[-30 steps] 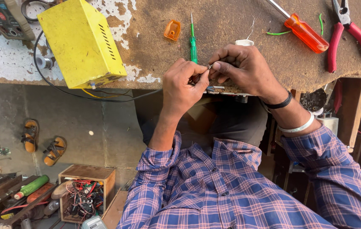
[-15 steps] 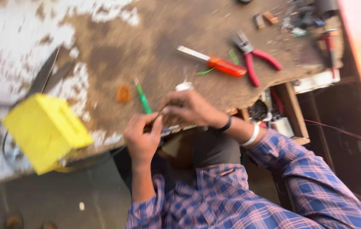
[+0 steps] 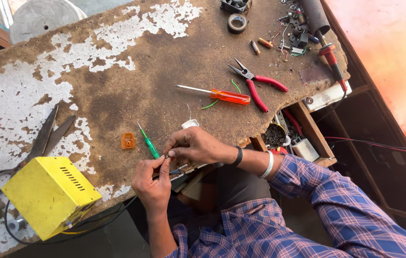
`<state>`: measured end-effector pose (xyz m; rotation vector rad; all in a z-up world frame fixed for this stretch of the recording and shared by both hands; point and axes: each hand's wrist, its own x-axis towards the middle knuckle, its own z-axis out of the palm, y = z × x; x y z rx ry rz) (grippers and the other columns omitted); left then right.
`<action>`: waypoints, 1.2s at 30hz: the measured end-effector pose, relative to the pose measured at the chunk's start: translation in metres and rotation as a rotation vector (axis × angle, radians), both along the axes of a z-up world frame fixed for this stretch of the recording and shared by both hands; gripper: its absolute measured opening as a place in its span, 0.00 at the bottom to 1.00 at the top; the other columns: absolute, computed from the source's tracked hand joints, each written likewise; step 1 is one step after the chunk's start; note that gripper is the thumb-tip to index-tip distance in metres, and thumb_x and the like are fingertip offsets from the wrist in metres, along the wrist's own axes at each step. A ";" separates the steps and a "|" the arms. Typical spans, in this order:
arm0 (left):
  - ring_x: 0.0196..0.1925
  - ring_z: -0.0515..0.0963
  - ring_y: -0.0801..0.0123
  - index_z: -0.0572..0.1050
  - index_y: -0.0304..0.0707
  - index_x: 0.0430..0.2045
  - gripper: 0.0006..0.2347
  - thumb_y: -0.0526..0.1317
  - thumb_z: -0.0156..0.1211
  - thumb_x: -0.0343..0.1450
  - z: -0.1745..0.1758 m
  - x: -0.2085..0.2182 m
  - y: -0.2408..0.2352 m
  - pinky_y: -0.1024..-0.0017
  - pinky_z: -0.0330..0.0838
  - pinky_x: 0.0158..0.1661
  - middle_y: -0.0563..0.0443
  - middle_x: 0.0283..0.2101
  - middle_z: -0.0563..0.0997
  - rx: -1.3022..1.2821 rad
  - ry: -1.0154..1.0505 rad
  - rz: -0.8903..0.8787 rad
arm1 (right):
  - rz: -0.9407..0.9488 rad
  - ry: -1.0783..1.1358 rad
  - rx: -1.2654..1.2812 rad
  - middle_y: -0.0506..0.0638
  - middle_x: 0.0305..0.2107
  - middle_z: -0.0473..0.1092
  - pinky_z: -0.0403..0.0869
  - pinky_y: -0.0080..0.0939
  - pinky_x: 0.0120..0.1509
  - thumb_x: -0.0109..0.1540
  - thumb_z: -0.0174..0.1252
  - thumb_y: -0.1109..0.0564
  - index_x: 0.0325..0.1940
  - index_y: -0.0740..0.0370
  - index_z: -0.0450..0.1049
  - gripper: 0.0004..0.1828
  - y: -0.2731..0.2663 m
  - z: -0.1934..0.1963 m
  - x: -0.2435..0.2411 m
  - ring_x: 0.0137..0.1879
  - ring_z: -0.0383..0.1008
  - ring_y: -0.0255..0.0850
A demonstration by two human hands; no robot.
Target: The person works at a cluttered workbench, using a screwdriver to strip and twist wires, then inserts them into a small white plastic component. They handle pliers, a multimeter, and a yellow power supply while assembling the wiring.
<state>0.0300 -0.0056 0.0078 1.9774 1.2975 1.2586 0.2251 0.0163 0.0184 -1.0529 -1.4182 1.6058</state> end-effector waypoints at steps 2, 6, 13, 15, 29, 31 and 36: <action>0.30 0.78 0.64 0.78 0.32 0.32 0.06 0.33 0.71 0.68 -0.001 -0.001 -0.002 0.68 0.72 0.32 0.47 0.29 0.78 0.006 -0.001 0.000 | -0.018 -0.021 0.021 0.48 0.33 0.79 0.79 0.33 0.39 0.66 0.60 0.61 0.49 0.67 0.78 0.09 -0.002 0.000 -0.002 0.39 0.80 0.32; 0.30 0.79 0.64 0.78 0.32 0.32 0.06 0.32 0.71 0.68 -0.002 0.001 0.000 0.68 0.73 0.31 0.47 0.30 0.78 0.014 -0.014 0.003 | -0.024 -0.108 0.091 0.49 0.33 0.80 0.81 0.34 0.40 0.66 0.61 0.62 0.49 0.67 0.79 0.09 0.000 0.003 0.000 0.39 0.82 0.34; 0.33 0.77 0.57 0.78 0.33 0.31 0.07 0.30 0.72 0.67 -0.001 -0.001 0.001 0.63 0.71 0.34 0.46 0.30 0.78 0.089 0.058 -0.008 | -0.015 -0.063 0.017 0.51 0.33 0.81 0.82 0.35 0.43 0.66 0.59 0.62 0.46 0.68 0.78 0.08 -0.001 -0.001 -0.003 0.40 0.83 0.35; 0.34 0.76 0.55 0.77 0.34 0.31 0.06 0.30 0.71 0.67 -0.002 0.000 0.002 0.60 0.70 0.35 0.46 0.30 0.78 0.125 0.087 -0.005 | -0.030 -0.153 0.100 0.51 0.34 0.81 0.81 0.35 0.45 0.65 0.60 0.62 0.47 0.68 0.78 0.08 0.001 -0.003 -0.002 0.41 0.83 0.35; 0.38 0.74 0.56 0.73 0.36 0.33 0.07 0.33 0.67 0.70 -0.017 0.003 0.000 0.60 0.71 0.39 0.49 0.33 0.76 0.164 0.199 0.119 | -0.339 -0.739 0.685 0.53 0.36 0.77 0.74 0.37 0.39 0.69 0.64 0.63 0.55 0.60 0.80 0.10 0.003 0.014 0.020 0.35 0.78 0.40; 0.38 0.74 0.57 0.72 0.37 0.31 0.07 0.34 0.67 0.70 -0.018 0.003 0.001 0.61 0.71 0.38 0.50 0.32 0.76 0.136 0.222 0.113 | -0.229 -0.805 0.811 0.53 0.41 0.77 0.75 0.38 0.43 0.69 0.63 0.62 0.57 0.58 0.80 0.12 0.015 0.016 0.021 0.40 0.77 0.41; 0.40 0.74 0.57 0.71 0.37 0.31 0.07 0.34 0.66 0.71 -0.018 0.001 -0.003 0.61 0.73 0.40 0.49 0.33 0.75 0.116 0.262 0.091 | 0.239 -0.885 1.160 0.52 0.57 0.76 0.78 0.41 0.60 0.69 0.55 0.63 0.60 0.54 0.80 0.17 0.061 0.013 0.001 0.57 0.75 0.43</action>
